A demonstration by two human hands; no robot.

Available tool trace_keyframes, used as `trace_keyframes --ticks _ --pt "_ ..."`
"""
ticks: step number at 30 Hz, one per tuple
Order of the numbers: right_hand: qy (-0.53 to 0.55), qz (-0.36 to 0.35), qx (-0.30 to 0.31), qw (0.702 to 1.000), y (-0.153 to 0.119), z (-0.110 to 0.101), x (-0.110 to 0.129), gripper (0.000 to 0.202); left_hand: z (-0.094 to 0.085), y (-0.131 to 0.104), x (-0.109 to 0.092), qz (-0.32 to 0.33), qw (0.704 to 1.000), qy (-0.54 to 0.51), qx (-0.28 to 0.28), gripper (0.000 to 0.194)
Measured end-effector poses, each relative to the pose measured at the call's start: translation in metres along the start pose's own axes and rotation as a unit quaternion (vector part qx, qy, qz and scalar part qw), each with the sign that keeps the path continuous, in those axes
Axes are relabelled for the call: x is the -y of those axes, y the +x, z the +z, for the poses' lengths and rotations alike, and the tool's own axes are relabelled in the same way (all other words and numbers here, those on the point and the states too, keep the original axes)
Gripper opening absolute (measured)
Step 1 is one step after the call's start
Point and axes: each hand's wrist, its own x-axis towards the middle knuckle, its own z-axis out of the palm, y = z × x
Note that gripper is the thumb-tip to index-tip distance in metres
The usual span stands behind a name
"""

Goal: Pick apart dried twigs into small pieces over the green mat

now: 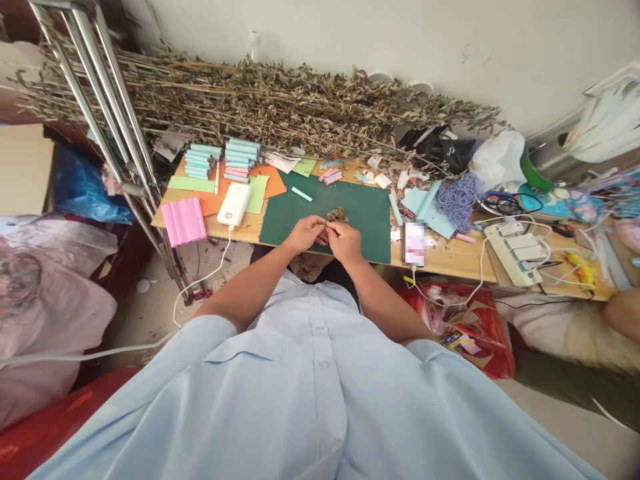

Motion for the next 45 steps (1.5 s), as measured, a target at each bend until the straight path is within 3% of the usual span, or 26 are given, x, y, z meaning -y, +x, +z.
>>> trace_keyframes --ticks 3,5,8,11,15,20,26,31,35,38,41,45 --pt "0.020 0.040 -0.008 0.999 0.001 0.001 0.002 0.019 0.002 -0.002 -0.002 0.003 1.000 0.010 -0.003 0.008" --pt "0.072 0.109 -0.015 0.991 0.002 0.004 0.001 0.016 0.002 -0.003 -0.004 -0.003 1.000 0.002 -0.005 0.007" --pt "0.211 0.228 -0.041 0.950 0.005 0.010 -0.002 0.018 0.000 -0.003 -0.005 -0.018 0.999 -0.032 -0.006 0.012" --pt "0.306 0.266 -0.078 0.911 0.009 0.013 -0.006 0.025 -0.002 -0.002 -0.003 -0.020 0.998 -0.059 -0.004 0.021" --pt "0.276 0.225 -0.091 0.930 0.009 0.010 -0.006 0.029 -0.001 0.000 0.001 0.009 0.998 -0.057 -0.019 0.028" --pt "0.185 0.157 -0.049 0.969 0.004 0.005 0.000 0.026 -0.002 0.004 0.007 0.029 0.998 -0.048 -0.034 0.026" --pt "0.105 0.060 -0.020 0.992 -0.004 0.004 -0.004 0.024 -0.004 0.005 0.010 0.018 0.997 -0.069 -0.024 0.042" --pt "0.015 -0.022 0.007 1.000 -0.004 -0.001 -0.007 0.024 -0.005 0.003 0.008 0.009 0.998 -0.068 0.013 0.036" --pt "-0.046 -0.055 0.028 0.997 -0.001 -0.006 -0.002 0.024 -0.003 0.001 0.003 -0.008 0.999 -0.042 0.005 0.023" --pt "-0.038 -0.010 0.019 0.999 -0.001 -0.006 0.002 0.019 -0.001 0.000 -0.002 -0.022 1.000 -0.020 -0.003 0.014" --pt "0.062 0.094 0.019 0.993 -0.001 -0.001 0.001 0.017 0.000 -0.002 -0.005 -0.028 1.000 -0.012 0.006 0.011" --pt "0.239 0.235 -0.021 0.942 0.003 0.010 -0.005 0.021 -0.003 -0.004 -0.006 -0.022 0.998 -0.057 0.002 0.015"
